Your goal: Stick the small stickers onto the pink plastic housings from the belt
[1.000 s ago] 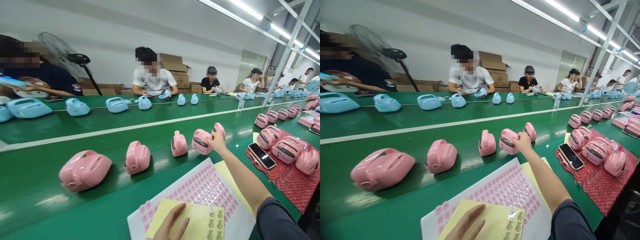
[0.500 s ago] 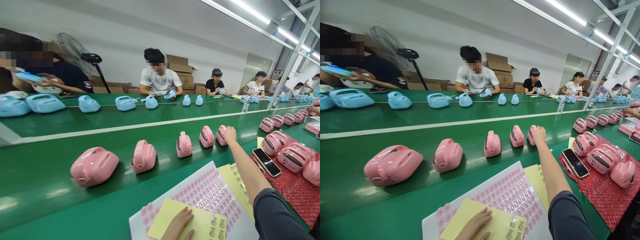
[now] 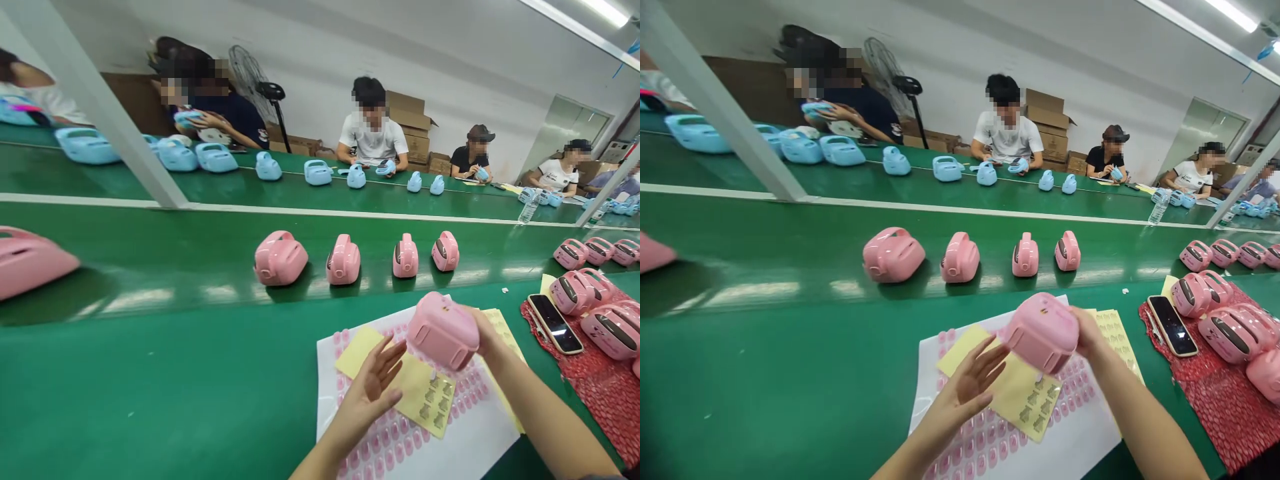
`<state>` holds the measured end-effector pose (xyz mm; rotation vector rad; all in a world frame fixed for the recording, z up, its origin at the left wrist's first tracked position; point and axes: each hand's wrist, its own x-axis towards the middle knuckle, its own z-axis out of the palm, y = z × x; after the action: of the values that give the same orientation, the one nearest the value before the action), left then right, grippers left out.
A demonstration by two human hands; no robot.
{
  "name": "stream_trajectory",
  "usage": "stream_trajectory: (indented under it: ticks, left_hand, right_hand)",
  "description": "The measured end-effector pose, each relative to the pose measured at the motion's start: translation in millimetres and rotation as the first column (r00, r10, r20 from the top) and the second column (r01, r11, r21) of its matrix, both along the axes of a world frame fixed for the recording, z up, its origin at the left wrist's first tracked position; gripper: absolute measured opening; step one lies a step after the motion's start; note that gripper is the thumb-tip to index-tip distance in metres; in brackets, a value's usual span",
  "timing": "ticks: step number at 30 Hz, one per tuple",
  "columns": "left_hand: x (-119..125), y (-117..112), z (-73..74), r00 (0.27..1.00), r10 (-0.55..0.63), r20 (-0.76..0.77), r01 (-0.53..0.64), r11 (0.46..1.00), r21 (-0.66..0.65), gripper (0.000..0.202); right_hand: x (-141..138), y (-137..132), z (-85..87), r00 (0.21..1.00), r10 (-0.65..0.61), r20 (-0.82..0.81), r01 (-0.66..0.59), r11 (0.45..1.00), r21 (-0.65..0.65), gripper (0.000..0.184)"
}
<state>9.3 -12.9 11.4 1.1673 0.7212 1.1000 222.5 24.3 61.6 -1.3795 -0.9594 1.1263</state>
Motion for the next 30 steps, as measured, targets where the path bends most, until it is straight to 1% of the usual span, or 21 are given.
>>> stream_trajectory:
  ticks: [2, 3, 4, 5, 6, 7, 8, 10, 11, 12, 14, 16, 17, 19, 22, 24, 26, 30]
  left_hand:
    - [-2.2, -5.1, -0.1, 0.997, -0.026, 0.077, 0.031, 0.998, -0.061, 0.093]
    - [-4.0, -6.7, 0.2, 0.995, -0.041, 0.093, 0.05, 0.994, -0.096, 0.096]
    - [-5.9, -7.2, 0.8, 0.993, -0.048, 0.104, 0.062, 0.989, -0.131, 0.097]
    - [-7.6, -6.4, 1.9, 0.992, -0.042, 0.121, 0.062, 0.985, -0.161, 0.096]
    - [-8.9, -4.6, 3.6, 0.989, -0.016, 0.148, 0.044, 0.981, -0.19, 0.095]
    - [-9.6, -1.7, 5.8, 0.983, 0.035, 0.179, 0.005, 0.976, -0.22, 0.095]
    - [-9.8, 1.8, 8.4, 0.973, 0.101, 0.208, -0.046, 0.967, -0.252, 0.093]
    - [-9.3, 8.9, 14.3, 0.945, 0.223, 0.239, -0.142, 0.939, -0.314, 0.09]
    - [-8.8, 11.8, 17.0, 0.935, 0.263, 0.239, -0.175, 0.926, -0.334, 0.088]
    - [-8.4, 13.9, 19.4, 0.929, 0.288, 0.233, -0.198, 0.917, -0.345, 0.087]
    - [-7.3, 15.3, 22.4, 0.927, 0.309, 0.214, -0.22, 0.907, -0.358, 0.085]
    - [-5.6, 13.3, 23.0, 0.937, 0.294, 0.191, -0.205, 0.902, -0.381, 0.083]
    - [-4.4, 11.6, 22.7, 0.945, 0.274, 0.18, -0.187, 0.902, -0.389, 0.082]
    - [-1.6, 8.1, 21.3, 0.959, 0.239, 0.155, -0.162, 0.905, -0.393, 0.082]
    - [2.2, 4.9, 19.6, 0.963, 0.236, 0.132, -0.171, 0.91, -0.376, 0.081]
    - [3.5, 4.3, 19.6, 0.96, 0.249, 0.128, -0.185, 0.907, -0.379, 0.079]
    - [4.1, 4.0, 20.3, 0.954, 0.27, 0.13, -0.204, 0.902, -0.381, 0.077]
    - [4.4, 3.1, 22.1, 0.947, 0.297, 0.119, -0.236, 0.899, -0.368, 0.074]
  right_hand:
    - [-30.9, -14.5, -5.6, 0.994, 0.108, -0.029, -0.109, 0.993, -0.043, 0.021]
    - [-42.4, -20.1, -6.8, 0.984, 0.175, -0.017, -0.176, 0.982, -0.062, 0.022]
    - [-49.8, -24.5, -7.7, 0.972, 0.234, 0.017, -0.232, 0.971, -0.063, 0.024]
    - [-52.9, -28.0, -8.8, 0.956, 0.279, 0.084, -0.276, 0.96, -0.049, 0.028]
    - [-52.0, -30.7, -10.8, 0.936, 0.295, 0.191, -0.297, 0.955, -0.017, 0.032]
    - [-47.7, -33.1, -14.3, 0.906, 0.272, 0.325, -0.297, 0.955, 0.028, 0.033]
    - [-41.1, -35.6, -19.5, 0.856, 0.225, 0.466, -0.292, 0.954, 0.075, 0.031]
    - [-26.4, -41.4, -35.1, 0.698, 0.099, 0.709, -0.277, 0.95, 0.141, 0.022]
    - [-20.4, -44.9, -44.4, 0.611, 0.05, 0.79, -0.276, 0.949, 0.153, 0.018]
    - [-16.2, -48.5, -53.8, 0.535, 0.02, 0.845, -0.279, 0.948, 0.154, 0.014]
    - [-13.4, -55.0, -69.8, 0.422, -0.012, 0.907, -0.285, 0.948, 0.145, 0.012]
    - [-16.0, -59.3, -78.8, 0.363, -0.036, 0.931, -0.273, 0.951, 0.143, 0.015]
    - [-18.0, -60.4, -80.4, 0.358, -0.04, 0.933, -0.264, 0.954, 0.143, 0.016]
    - [-21.1, -61.3, -79.3, 0.386, -0.033, 0.922, -0.252, 0.957, 0.14, 0.016]
    - [-21.6, -61.6, -73.9, 0.441, -0.031, 0.897, -0.253, 0.954, 0.157, 0.016]
    - [-20.7, -62.2, -72.5, 0.447, -0.042, 0.893, -0.259, 0.95, 0.175, 0.018]
    - [-20.4, -62.8, -74.0, 0.437, -0.045, 0.898, -0.276, 0.944, 0.182, 0.02]
    - [-23.0, -65.3, -79.8, 0.37, -0.072, 0.926, -0.313, 0.929, 0.198, 0.024]
